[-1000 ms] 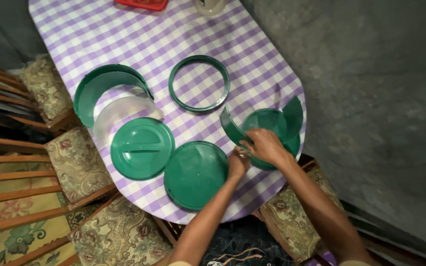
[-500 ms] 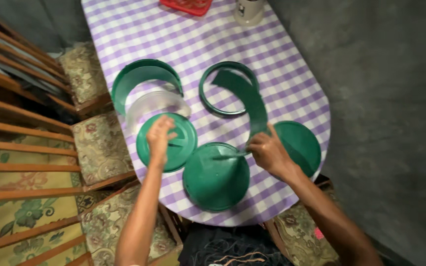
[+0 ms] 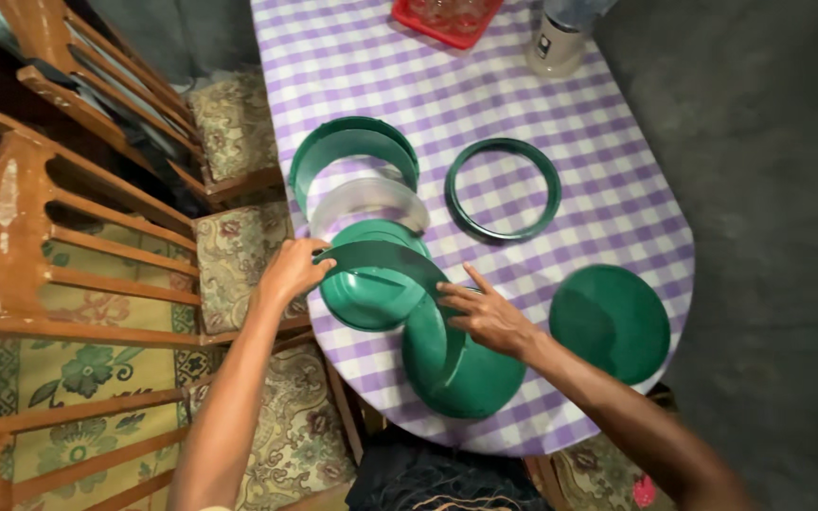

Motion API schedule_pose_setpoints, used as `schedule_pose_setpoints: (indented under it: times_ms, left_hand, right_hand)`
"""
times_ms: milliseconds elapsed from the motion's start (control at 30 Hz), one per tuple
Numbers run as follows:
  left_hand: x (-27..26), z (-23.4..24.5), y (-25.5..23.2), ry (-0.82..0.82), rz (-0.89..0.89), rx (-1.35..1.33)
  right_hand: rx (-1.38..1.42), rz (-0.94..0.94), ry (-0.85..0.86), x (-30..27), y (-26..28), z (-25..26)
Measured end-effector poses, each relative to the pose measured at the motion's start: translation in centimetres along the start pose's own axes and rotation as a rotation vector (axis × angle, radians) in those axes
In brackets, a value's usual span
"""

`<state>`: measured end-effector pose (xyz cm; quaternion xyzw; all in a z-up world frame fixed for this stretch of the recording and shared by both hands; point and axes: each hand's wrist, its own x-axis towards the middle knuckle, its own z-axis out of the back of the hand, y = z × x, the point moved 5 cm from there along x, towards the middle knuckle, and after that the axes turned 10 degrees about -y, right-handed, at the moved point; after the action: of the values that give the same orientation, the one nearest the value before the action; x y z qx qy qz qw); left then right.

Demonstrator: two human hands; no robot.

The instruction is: The person assembles green plastic components on a table, fitting curved side pieces onto circular bases and stacking the assembled units. The person handles multiple green plastic parts, aligns edges, and secures the pieces together by hand.

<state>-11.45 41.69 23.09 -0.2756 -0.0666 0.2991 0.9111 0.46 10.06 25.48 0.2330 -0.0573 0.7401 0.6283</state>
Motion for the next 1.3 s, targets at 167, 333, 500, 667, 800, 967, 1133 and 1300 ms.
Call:
schedule_pose_setpoints:
  times_ms: [167, 333, 500, 667, 800, 967, 1133, 1300]
  left_hand:
    - [-1.5, 2.5, 1.3, -0.217, -0.051, -0.249]
    - [-0.1, 5.7, 2.3, -0.438, 0.079, -0.193]
    - [3.4, 5.4, 2.4, -0.660, 0.010, -0.206]
    - [9.1, 1.2, 5.2, -0.698, 0.002, -0.452]
    - [11.9, -1.6, 8.1, -0.607, 0.101, -0.566]
    - [12.7, -0.9, 10.2, -0.641, 0.149, -0.385]
    - [15.1, -1.1, 10.0, -0.466, 0.211, -0.230]
    - [17.0, -0.5, 9.6, -0.441, 0.209, -0.192]
  right_hand:
    - [-0.056, -0.137, -0.290, 2.9, -1.8, 1.3]
    - [0.470, -0.760, -0.453, 4.2, -6.6, 0.5]
    - [0.450, -0.989, -0.500, 6.4, -10.4, -1.7]
    - [0.227, -0.874, -0.596, 8.8, -14.7, -2.7]
    - [0.128, -0.930, -0.443, 10.6, -19.2, -3.4]
    - [0.036, -0.878, -0.241, 12.7, -23.5, -4.1]
    - [0.005, -0.946, -0.096, 14.0, -25.9, -6.6]
    - [-0.025, -0.996, -0.086, 14.9, -26.8, -7.7]
